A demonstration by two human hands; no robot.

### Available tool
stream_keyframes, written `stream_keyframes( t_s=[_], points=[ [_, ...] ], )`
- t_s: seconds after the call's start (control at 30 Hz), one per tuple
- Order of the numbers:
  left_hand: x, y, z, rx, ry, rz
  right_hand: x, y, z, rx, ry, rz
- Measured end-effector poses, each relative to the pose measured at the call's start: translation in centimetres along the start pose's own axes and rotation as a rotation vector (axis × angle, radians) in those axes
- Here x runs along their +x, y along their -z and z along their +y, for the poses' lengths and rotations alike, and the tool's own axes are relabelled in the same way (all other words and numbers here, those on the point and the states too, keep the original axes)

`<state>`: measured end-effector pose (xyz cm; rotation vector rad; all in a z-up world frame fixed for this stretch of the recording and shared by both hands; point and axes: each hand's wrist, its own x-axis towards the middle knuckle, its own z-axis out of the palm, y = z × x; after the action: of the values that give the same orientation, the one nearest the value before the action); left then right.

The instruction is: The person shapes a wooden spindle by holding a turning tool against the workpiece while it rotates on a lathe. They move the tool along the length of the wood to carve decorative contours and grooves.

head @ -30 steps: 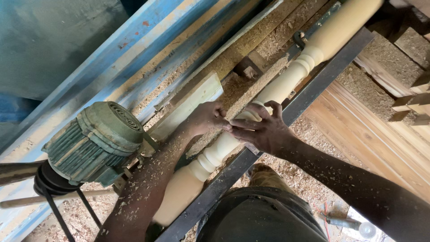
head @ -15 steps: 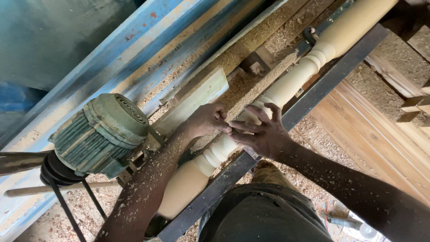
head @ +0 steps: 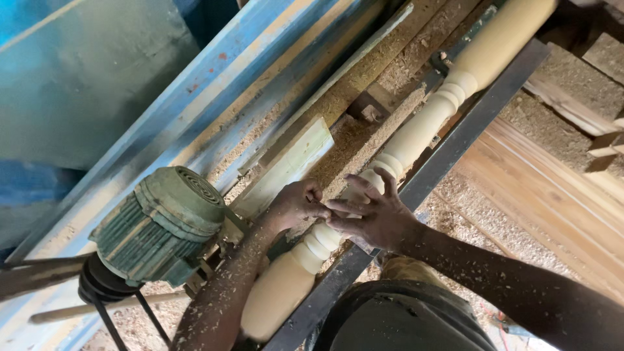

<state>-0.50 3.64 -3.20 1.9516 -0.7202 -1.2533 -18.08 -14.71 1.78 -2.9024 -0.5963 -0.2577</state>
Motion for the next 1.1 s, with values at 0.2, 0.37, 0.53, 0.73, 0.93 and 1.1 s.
stream_keyframes(
  t_s=[0.2, 0.37, 0.53, 0.73, 0.93, 1.1],
  points=[
    [1.3, -0.2, -0.5, -0.008, -0.035, -0.018, -0.8, -1.1, 0.8, -0.012, -0.009, 0.107],
    [2.4, -0.2, -0.2, -0.069, -0.150, -0.013, -1.3, -0.4, 1.9, -0.017, -0.032, 0.068],
    [3.2, -0.1, 0.1, -0.049, -0.177, -0.016, -1.2, 0.4, 2.7, 0.045, -0.041, -0.026],
    [4.4, -0.4, 0.6, -0.056, -0.058, -0.031, -1.3, 1.2, 3.4, 0.035, -0.070, -0.083],
    [5.1, -0.4, 0.9, -0.082, -0.212, -0.028, -1.6, 1.6, 4.3, 0.038, -0.067, -0.043],
    [5.6, -0.6, 1.4, -0.047, -0.108, -0.029, -1.7, 1.6, 4.9, 0.035, -0.053, -0.019]
  ],
)
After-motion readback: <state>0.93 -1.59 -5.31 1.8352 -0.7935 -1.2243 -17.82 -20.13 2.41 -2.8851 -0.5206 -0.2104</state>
